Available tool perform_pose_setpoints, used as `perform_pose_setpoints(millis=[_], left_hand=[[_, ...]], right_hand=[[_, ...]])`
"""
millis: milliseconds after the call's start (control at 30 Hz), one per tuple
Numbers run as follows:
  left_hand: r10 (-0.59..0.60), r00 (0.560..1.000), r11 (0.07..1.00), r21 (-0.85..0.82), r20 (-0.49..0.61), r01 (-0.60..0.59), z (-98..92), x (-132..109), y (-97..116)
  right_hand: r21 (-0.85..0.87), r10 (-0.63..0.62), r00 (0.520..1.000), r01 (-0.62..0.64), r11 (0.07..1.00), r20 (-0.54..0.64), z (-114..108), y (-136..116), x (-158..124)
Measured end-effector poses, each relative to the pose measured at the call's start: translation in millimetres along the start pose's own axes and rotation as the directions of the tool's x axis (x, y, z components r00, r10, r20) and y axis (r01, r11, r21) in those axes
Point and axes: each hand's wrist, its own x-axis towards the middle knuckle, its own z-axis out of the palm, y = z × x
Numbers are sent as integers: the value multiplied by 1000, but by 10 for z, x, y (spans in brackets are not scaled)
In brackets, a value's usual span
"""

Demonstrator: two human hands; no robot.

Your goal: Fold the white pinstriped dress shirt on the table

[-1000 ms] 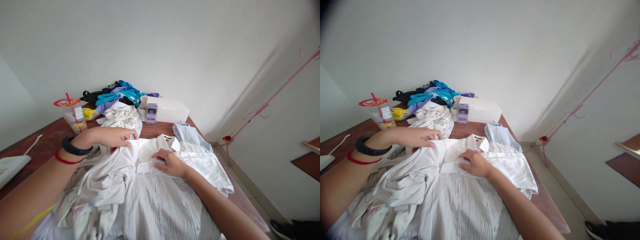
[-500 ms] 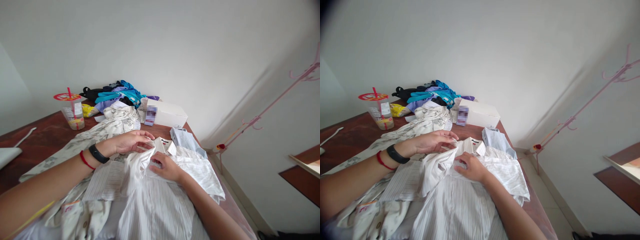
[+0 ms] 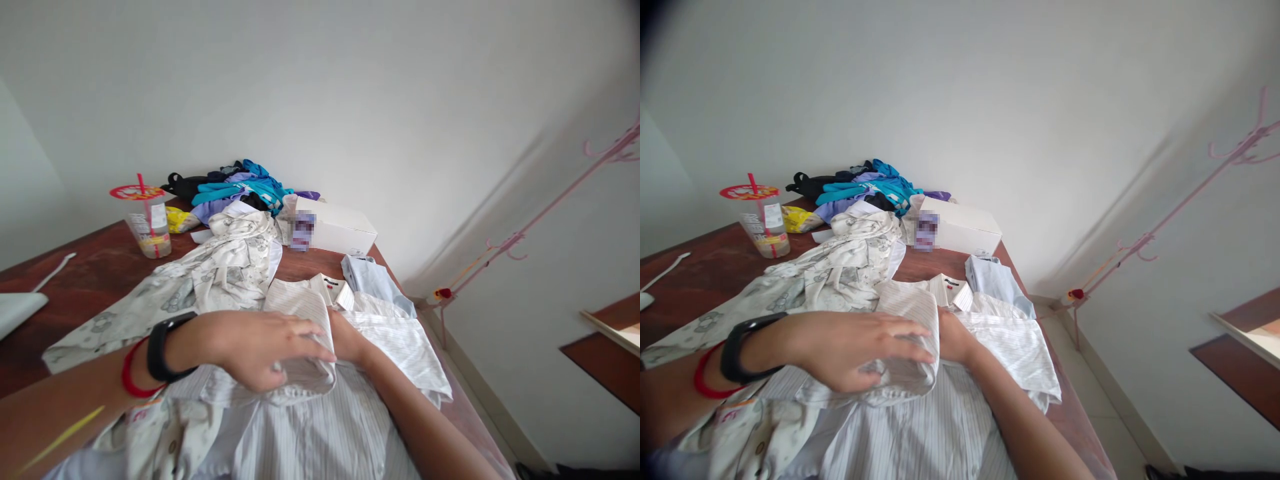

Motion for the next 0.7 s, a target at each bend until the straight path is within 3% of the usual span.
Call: perform_pose_setpoints(millis=[100, 200, 367, 500, 633, 700], left_hand=[[26, 999, 995, 94, 26, -28, 219, 64, 46], [31, 999, 989, 147, -16, -28, 388, 121, 26], [-11, 997, 978, 205, -74, 26, 405, 144, 24], [-149, 980, 941, 285, -131, 181, 342, 140, 41], [-369, 915, 847, 346, -164, 403, 354, 96, -12], [-432, 890, 826, 334, -143, 454, 398, 61, -72]], right_hand=[[-11, -17, 1000, 18, 1000, 23, -5, -9, 17], [-41, -28, 999, 29, 999, 29, 8, 12, 31], [-99, -32, 999, 33, 995, 5, 70, 101, 18], [-41, -32, 999, 31, 999, -27, 80, 112, 0], [18, -34, 999, 34, 999, -40, 54, 87, 0], [27, -47, 998, 48, 999, -30, 46, 89, 2]])
